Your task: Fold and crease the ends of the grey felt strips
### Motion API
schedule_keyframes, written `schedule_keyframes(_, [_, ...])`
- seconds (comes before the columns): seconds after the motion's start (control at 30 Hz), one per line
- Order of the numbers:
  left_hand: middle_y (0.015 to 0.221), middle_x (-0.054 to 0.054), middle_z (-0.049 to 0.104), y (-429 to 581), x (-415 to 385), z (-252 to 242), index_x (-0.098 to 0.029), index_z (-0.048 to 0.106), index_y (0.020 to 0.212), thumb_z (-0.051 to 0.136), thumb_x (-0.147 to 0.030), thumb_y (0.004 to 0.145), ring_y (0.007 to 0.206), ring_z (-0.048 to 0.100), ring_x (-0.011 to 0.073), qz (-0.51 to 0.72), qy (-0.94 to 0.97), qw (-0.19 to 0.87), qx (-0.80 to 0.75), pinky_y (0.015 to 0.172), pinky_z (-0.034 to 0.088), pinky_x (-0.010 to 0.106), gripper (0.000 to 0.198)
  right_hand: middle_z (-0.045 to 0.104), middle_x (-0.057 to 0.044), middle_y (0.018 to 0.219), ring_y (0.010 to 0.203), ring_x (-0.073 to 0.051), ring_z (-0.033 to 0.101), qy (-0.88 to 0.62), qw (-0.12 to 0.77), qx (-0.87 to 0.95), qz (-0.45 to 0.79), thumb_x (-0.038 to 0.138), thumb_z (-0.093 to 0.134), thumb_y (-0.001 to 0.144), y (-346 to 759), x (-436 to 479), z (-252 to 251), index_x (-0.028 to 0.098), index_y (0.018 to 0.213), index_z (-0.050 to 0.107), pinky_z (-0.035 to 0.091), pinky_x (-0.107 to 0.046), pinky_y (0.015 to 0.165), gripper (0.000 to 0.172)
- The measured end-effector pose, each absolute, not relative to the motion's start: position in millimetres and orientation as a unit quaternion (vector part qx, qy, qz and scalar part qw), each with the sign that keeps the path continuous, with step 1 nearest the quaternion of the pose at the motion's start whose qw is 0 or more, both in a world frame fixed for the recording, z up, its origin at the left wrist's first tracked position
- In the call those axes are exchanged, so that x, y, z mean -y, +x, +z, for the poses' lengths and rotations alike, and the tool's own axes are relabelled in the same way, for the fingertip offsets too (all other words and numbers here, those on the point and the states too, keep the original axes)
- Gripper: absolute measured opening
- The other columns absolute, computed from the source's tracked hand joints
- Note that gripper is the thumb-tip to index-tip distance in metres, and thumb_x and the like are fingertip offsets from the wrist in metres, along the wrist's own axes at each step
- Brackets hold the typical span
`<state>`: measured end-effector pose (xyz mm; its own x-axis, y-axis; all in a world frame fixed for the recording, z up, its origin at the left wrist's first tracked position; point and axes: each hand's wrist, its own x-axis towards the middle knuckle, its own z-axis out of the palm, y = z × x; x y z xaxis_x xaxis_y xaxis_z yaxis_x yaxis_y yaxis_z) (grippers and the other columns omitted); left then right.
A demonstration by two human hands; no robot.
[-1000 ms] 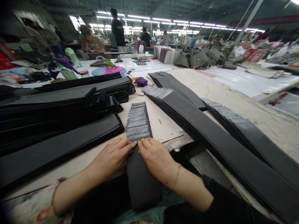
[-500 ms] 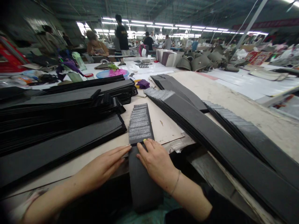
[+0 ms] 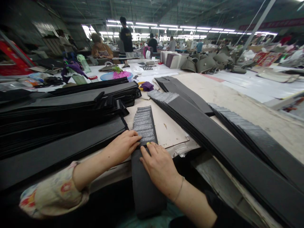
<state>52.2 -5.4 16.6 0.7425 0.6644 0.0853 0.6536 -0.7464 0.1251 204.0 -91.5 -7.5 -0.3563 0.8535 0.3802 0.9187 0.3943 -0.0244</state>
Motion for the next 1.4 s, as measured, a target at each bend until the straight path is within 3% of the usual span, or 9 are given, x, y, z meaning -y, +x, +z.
schedule_keyframes(0.13, [0.089,0.007,0.055,52.1,5.8,16.9,-0.015,0.059,0.093,0.038,-0.019,0.086,0.085,0.050,0.0182,0.070,0.928,0.058,-0.361,0.081,0.041,0.032,0.023,0.056,-0.011,0.111,0.104,-0.023,0.051,-0.543,0.169,0.817,-0.094,0.026,0.046,0.086,204.0,91.6,-8.9,0.016,0.116,0.053,0.043,-0.036,0.087,0.032])
schedule_keyframes(0.3, [0.089,0.005,0.058,55.9,-7.4,21.2,-0.016,0.058,0.086,0.050,-0.027,0.078,0.087,0.052,0.0182,0.062,0.909,0.131,-0.391,0.078,0.041,0.029,0.016,0.056,-0.011,0.111,0.104,-0.022,0.051,-0.543,0.174,0.816,-0.094,0.026,0.046,0.086,203.5,92.1,-8.2,0.016,0.115,0.053,0.043,-0.036,0.087,0.032])
schedule_keyframes(0.5, [0.082,0.003,0.063,66.1,-36.4,38.3,-0.015,0.057,0.091,0.051,-0.041,0.073,0.072,0.055,0.0156,-0.107,0.887,0.241,-0.379,0.059,0.040,0.022,0.031,0.057,-0.011,0.112,0.105,-0.023,0.051,-0.543,0.186,0.812,-0.104,0.025,0.046,0.086,202.9,93.3,-12.4,0.013,0.114,0.054,0.043,-0.036,0.088,0.031])
schedule_keyframes(0.7, [0.088,0.002,0.064,82.3,-34.2,40.6,-0.014,0.059,0.095,0.054,-0.024,0.067,0.076,0.056,0.0148,-0.097,0.886,0.257,-0.374,0.063,0.041,0.020,0.030,0.057,-0.011,0.113,0.106,-0.022,0.050,-0.549,0.196,0.805,-0.106,0.025,0.044,0.087,203.5,93.8,-14.3,0.011,0.113,0.054,0.041,-0.036,0.090,0.031])
schedule_keyframes(0.9, [0.105,0.004,0.062,88.6,-28.3,32.3,-0.013,0.058,0.105,0.049,-0.005,0.063,0.094,0.056,0.0149,-0.024,0.887,0.309,-0.343,0.082,0.041,0.020,0.044,0.058,-0.009,0.106,0.101,-0.021,0.050,-0.560,0.202,0.798,-0.090,0.026,0.044,0.086,203.9,94.3,-13.0,0.014,0.114,0.053,0.041,-0.037,0.089,0.031])
schedule_keyframes(1.07, [0.105,0.007,0.060,89.4,-23.2,29.0,-0.012,0.058,0.108,0.047,-0.004,0.066,0.098,0.054,0.0168,0.013,0.908,0.269,-0.319,0.088,0.040,0.025,0.043,0.058,-0.010,0.105,0.101,-0.021,0.051,-0.564,0.205,0.795,-0.083,0.025,0.045,0.085,203.5,94.6,-12.3,0.014,0.113,0.053,0.041,-0.037,0.088,0.031])
schedule_keyframes(1.4, [0.093,0.007,0.057,85.9,-7.6,19.6,-0.015,0.060,0.099,0.041,-0.005,0.072,0.091,0.053,0.0177,0.051,0.946,0.149,-0.285,0.082,0.043,0.028,0.035,0.059,-0.010,0.104,0.100,-0.022,0.051,-0.570,0.219,0.790,-0.057,0.025,0.044,0.086,202.7,95.7,-11.2,0.013,0.110,0.055,0.040,-0.037,0.090,0.029])
